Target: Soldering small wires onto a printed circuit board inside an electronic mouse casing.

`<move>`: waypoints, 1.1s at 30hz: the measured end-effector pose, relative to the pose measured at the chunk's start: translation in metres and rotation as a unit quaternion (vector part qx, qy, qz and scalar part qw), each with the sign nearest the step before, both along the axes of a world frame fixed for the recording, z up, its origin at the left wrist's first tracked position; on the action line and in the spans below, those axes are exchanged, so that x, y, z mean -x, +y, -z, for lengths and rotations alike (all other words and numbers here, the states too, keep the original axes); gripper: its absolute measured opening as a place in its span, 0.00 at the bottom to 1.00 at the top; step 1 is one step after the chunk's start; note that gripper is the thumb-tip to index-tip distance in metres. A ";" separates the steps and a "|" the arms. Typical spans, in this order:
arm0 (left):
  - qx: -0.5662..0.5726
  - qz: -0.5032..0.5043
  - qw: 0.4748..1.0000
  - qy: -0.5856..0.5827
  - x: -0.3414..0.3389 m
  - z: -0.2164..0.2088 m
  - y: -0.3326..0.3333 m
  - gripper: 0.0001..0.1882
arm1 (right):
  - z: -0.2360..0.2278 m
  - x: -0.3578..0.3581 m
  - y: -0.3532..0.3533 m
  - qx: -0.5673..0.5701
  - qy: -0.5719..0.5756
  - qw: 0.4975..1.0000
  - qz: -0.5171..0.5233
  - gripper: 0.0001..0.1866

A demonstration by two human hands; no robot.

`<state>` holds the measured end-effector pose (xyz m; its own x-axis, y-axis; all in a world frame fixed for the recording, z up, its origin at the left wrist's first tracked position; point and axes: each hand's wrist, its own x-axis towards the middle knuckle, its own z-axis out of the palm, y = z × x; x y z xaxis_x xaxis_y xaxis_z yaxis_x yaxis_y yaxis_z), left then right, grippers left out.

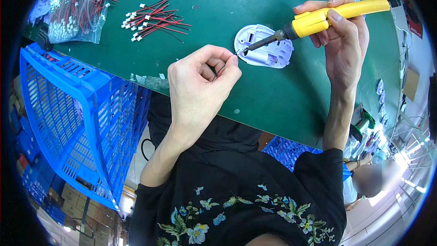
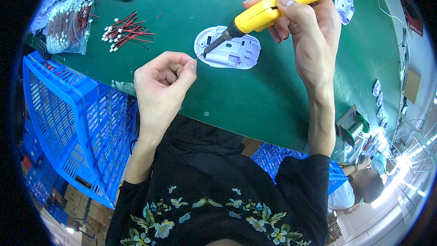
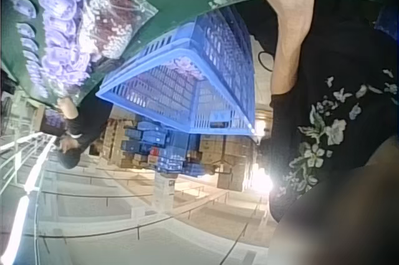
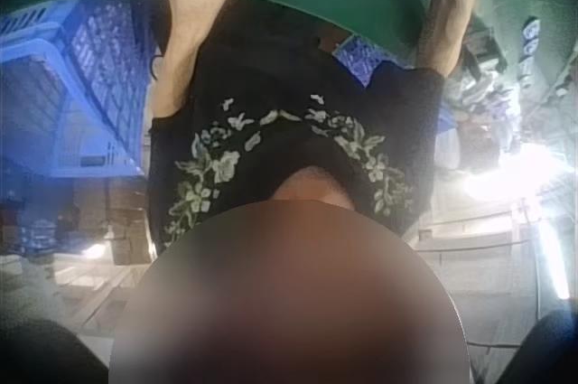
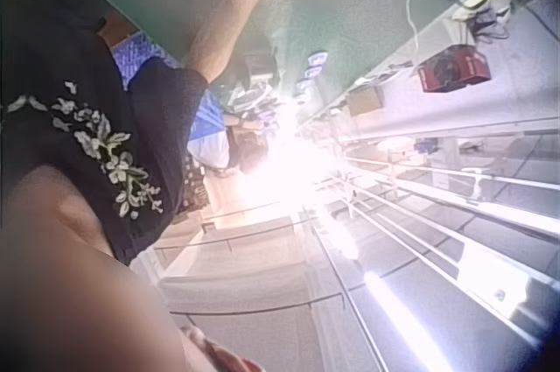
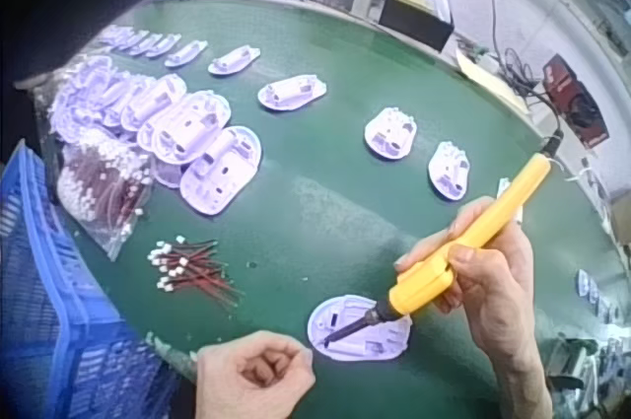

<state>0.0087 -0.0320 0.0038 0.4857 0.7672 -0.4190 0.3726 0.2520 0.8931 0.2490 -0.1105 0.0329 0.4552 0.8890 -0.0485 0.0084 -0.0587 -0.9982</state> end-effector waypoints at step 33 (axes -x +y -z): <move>-0.026 0.044 0.999 0.012 0.002 -0.001 0.001 0.04 | -0.004 0.000 0.000 -0.033 -0.062 0.997 -0.014 0.12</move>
<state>0.0063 -0.0309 0.0052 0.5425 0.7432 -0.3916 0.4131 0.1699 0.8947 0.2492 -0.1104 0.0372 0.4298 0.9005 0.0653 0.1324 0.0087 -0.9912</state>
